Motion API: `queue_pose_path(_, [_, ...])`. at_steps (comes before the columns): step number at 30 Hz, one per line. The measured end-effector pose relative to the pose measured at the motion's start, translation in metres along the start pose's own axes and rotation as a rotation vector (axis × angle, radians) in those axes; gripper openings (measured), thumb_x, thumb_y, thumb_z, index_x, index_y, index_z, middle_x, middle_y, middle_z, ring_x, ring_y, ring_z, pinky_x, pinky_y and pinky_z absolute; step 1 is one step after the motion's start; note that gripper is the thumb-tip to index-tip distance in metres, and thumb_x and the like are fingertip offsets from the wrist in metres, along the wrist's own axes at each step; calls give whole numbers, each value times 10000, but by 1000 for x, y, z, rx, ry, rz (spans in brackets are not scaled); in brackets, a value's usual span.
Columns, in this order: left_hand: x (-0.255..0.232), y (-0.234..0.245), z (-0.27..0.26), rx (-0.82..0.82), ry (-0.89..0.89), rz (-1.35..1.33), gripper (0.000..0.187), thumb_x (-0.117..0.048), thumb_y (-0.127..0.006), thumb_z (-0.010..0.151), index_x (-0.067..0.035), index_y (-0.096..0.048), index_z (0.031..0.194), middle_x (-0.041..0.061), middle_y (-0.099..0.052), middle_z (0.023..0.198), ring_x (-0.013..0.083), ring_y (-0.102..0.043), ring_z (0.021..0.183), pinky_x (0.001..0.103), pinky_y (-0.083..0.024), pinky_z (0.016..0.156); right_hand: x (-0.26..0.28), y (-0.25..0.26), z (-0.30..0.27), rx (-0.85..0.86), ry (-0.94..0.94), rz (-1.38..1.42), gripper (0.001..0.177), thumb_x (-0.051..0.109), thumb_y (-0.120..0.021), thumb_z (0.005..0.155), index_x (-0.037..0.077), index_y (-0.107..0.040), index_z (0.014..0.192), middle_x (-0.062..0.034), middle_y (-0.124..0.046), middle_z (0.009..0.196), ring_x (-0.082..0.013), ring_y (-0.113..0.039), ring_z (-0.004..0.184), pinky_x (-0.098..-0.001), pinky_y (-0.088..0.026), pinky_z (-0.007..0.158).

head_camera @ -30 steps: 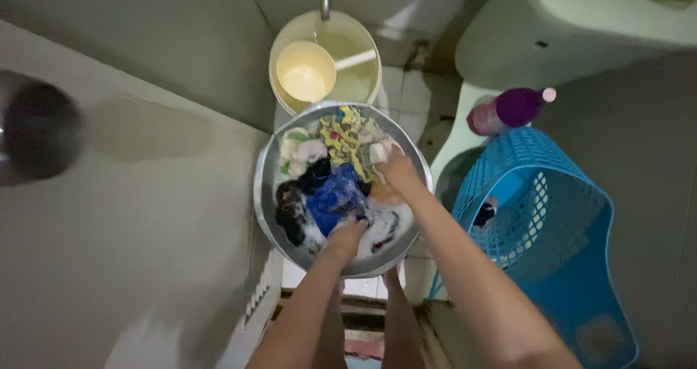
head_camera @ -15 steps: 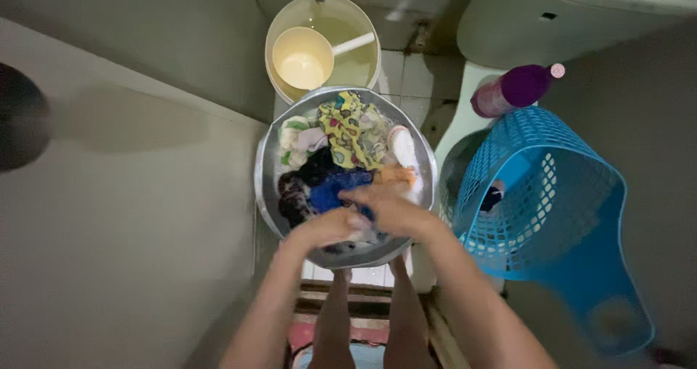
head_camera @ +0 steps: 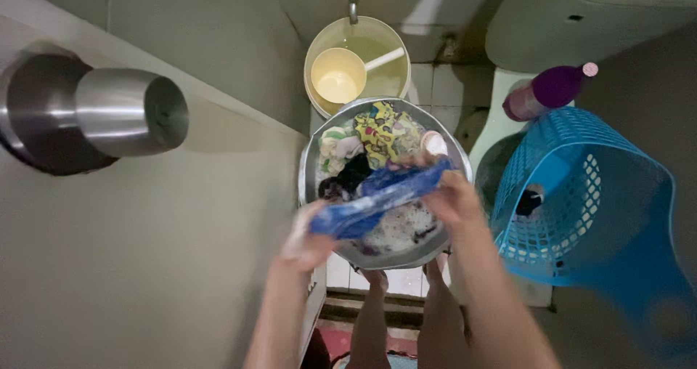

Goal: The person washes a blue cloth and a peach-colored cloth by hand in a soapy basin, using a small brush to scrub the items and then wringing them out.

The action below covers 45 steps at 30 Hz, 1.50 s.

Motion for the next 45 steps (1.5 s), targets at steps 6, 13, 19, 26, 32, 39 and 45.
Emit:
queue_pose_path(6, [73, 17, 113, 125, -184, -189, 420, -410, -549, 903, -92, -609, 1171, 98, -689, 1084, 274, -644, 1000, 490, -506, 878, -114, -52, 3, -607, 48, -957, 439, 305, -789, 840, 49, -678, 1180, -140, -693, 1156, -271, -687, 1045, -378, -520, 905])
queue_pose_path(13, [109, 64, 174, -90, -194, 77, 441, -384, -333, 1114, -58, -545, 1323, 122, -661, 1087, 290, -617, 971, 496, -485, 841, -70, -23, 42, -434, 396, -1295, 253, 201, -610, 974, 97, -678, 1194, -162, -714, 1020, -304, -696, 923, -404, -539, 809])
queue_pose_path(19, [109, 63, 176, 228, -258, -278, 428, -435, -469, 1055, -103, -549, 1312, 83, -607, 1135, 228, -621, 1011, 402, -517, 862, -119, -44, 11, -228, 587, -1416, 232, 283, -631, 941, 142, -728, 1097, -161, -731, 1101, -353, -706, 1021, -436, -548, 889])
queue_pose_path(26, [-1, -15, 36, 405, -579, 357, 588, -501, -692, 899, -162, -615, 1372, 30, -655, 1146, 140, -650, 924, 286, -543, 758, -30, -64, 0, 5, -137, -1584, 562, 466, -845, 719, 39, -703, 1056, -165, -718, 932, -328, -704, 840, -441, -532, 757])
queue_pose_path(32, [-34, -30, 4, 350, -301, 542, 451, -425, -740, 944, 7, -681, 1059, 86, -672, 1029, 191, -626, 946, 349, -511, 885, 37, -48, -39, 17, -369, -1294, 352, 390, -799, 723, 73, -743, 865, -179, -746, 868, -315, -718, 810, -469, -570, 762])
queue_pose_path(39, [26, -32, 55, 379, -285, -189, 276, -337, -700, 892, -101, -703, 1034, 101, -725, 1083, 294, -669, 1075, 488, -523, 1009, 20, -49, -31, -226, 138, 37, 405, 247, -818, 623, 129, -785, 1009, -179, -753, 1051, -315, -737, 983, -420, -564, 950])
queue_pose_path(45, [80, -3, 114, 338, -300, -233, 299, -324, -604, 990, -82, -636, 1163, 97, -691, 1107, 255, -664, 1029, 429, -548, 930, -96, -67, -22, -357, 316, -1065, 316, 130, -811, 710, 65, -720, 1005, -106, -741, 1018, -247, -706, 974, -384, -544, 917])
Point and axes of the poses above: each hand's wrist, its own z-axis towards the middle knuckle, its own y-axis out of the back of the hand, x = y × z, the point moved 4 cm from there along z, towards the middle knuckle
